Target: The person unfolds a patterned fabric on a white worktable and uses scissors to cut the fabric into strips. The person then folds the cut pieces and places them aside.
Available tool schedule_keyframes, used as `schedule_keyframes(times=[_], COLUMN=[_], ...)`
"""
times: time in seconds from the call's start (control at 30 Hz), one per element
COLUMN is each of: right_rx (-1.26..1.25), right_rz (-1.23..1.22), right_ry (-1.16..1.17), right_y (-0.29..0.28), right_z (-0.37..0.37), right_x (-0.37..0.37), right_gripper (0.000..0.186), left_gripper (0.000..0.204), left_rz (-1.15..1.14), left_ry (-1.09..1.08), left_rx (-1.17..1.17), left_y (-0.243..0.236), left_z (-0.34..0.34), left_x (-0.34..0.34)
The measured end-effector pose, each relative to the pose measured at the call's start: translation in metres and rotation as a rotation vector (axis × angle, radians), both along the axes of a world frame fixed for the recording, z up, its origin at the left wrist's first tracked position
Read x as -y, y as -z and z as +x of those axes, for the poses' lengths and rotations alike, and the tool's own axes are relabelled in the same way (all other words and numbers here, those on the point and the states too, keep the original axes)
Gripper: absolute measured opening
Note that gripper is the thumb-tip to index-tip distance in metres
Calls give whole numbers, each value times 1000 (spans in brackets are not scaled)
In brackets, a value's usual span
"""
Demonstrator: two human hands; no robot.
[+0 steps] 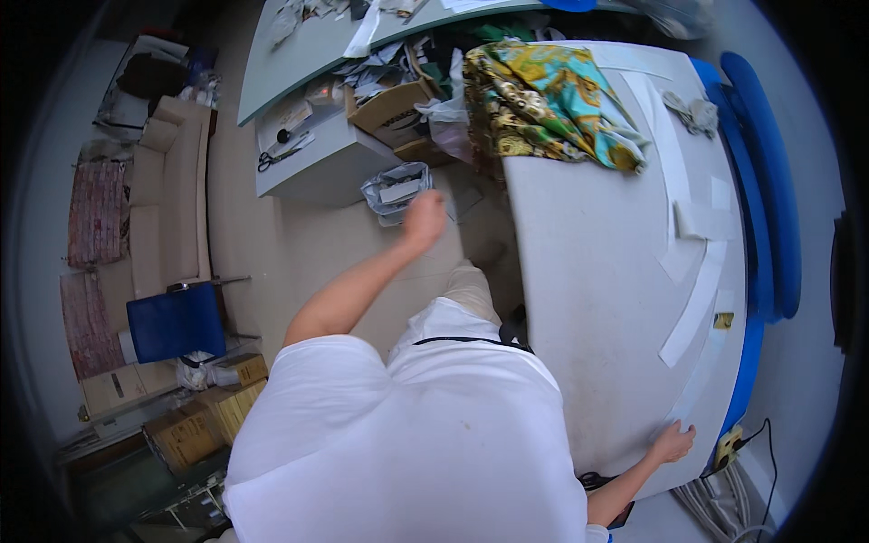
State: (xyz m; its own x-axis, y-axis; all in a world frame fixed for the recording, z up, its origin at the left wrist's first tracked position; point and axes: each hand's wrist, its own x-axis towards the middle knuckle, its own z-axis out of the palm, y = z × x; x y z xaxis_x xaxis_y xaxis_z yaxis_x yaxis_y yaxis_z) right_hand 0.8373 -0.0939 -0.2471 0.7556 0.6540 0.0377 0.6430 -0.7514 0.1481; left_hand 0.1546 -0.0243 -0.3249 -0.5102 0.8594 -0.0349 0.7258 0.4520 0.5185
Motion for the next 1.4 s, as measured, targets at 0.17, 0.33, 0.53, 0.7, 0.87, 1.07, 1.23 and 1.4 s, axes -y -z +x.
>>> schedule_keyframes(times=[0.17,0.33,0.53,0.7,0.87,1.07,1.23,1.4], right_rx=[-144,-260,-378,-424,-450,-489,-519,-565], right_rz=[282,323,153,89,-28,-76,-91,-90], right_ry=[-355,-477,-691,-719,-672,-678,-691,-675], right_y=[30,18,7,0,-5,-5,-1,0], right_z=[-40,-215,-382,-441,-474,-500,-514,-522], right_x=[-28,-70,-110,-119,-113,-105,-102,-101], right_gripper=[39,31,25,23,21,20,18,16], left_gripper=[17,16,17,18,18,20,20,20], left_rz=[-350,-429,-438,-486,-531,-494,-343,-376], left_ry=[-326,-404,-316,-169,-35,-21,-83,-74], left_rx=[-193,-293,-438,-464,-441,-384,-358,-395], left_y=[12,52,68,96,106,112,104,118], left_z=[-187,-369,-515,-570,-591,-594,-583,-579], left_x=[37,36,19,16,17,11,-13,-18])
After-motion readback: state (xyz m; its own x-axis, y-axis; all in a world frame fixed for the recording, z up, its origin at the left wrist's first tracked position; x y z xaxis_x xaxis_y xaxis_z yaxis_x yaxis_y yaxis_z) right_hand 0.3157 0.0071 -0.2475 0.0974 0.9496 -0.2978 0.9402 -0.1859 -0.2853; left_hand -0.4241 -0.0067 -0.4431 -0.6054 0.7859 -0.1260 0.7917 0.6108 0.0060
